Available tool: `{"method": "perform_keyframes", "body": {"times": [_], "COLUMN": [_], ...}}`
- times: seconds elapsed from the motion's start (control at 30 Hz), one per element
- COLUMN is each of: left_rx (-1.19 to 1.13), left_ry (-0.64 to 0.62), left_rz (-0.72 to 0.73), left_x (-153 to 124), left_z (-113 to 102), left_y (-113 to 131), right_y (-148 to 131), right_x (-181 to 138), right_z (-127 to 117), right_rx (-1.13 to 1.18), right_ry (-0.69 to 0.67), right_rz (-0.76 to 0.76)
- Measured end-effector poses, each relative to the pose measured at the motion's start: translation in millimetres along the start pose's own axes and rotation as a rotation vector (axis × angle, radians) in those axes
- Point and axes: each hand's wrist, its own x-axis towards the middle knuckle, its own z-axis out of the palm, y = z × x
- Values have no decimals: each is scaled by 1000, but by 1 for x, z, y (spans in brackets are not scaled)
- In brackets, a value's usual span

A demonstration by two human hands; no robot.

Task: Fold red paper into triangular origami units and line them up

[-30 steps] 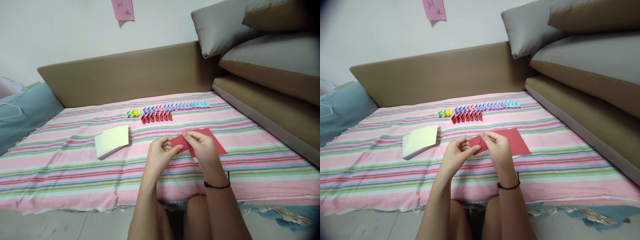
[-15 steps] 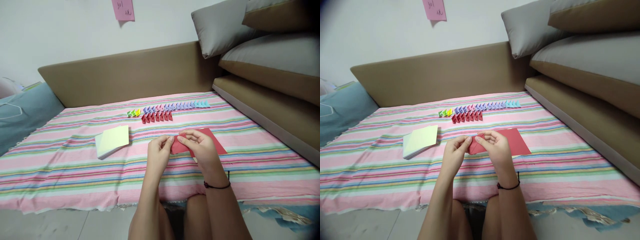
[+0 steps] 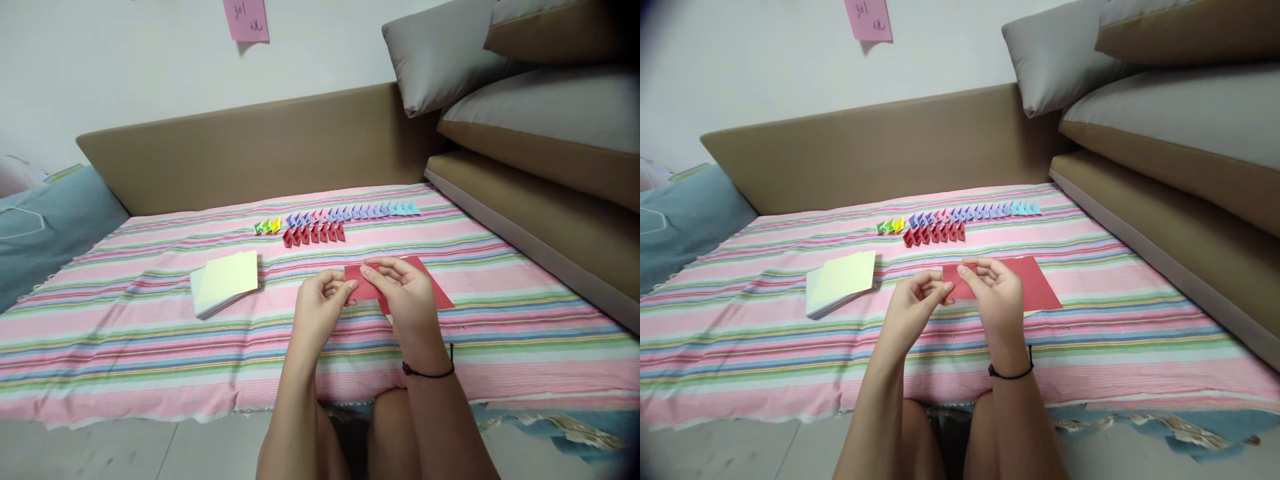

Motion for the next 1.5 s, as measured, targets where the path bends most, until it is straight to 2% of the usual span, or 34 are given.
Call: {"method": "perform_keyframes", "body": {"times": [0.1,0.23,0.37,0.43,0.57,0.63,0.73,1.0,1.07,1.17,1.23,1.37,1.5], "left_rx": [-30,-20,41,103,289,379,465,347,340,332,306,248,284], "left_ry": [-59,-65,-79,-103,-19,23,17,-44,13,172,219,149,139], "left_rz": [3,-19,35,84,193,234,251,161,173,229,253,243,312], "left_x": [-1,-2,-2,-3,-5,-6,-5,-5,-5,-4,-2,2,6], "left_z": [-1,-1,-3,-3,-3,-5,-7,-3,-2,-2,-2,-4,-8], "left_y": [1,1,1,2,4,3,1,3,3,1,-1,-6,-10], "right_y": [1,3,1,-2,-6,-7,-6,-7,-6,-4,-2,-1,-2], "right_x": [1,1,1,2,2,2,1,0,0,1,1,3,3], "right_z": [-1,-1,-2,-4,-7,-7,-8,-7,-5,-2,-1,-3,-4], "right_rx": [45,61,44,18,-14,-10,-3,-27,-12,31,48,-17,-196], "right_ry": [55,70,39,-24,-161,-159,-140,-138,-153,-203,-213,-199,-218], "right_rz": [-2,2,-37,-37,0,23,52,-26,-6,43,40,-39,-102]}}
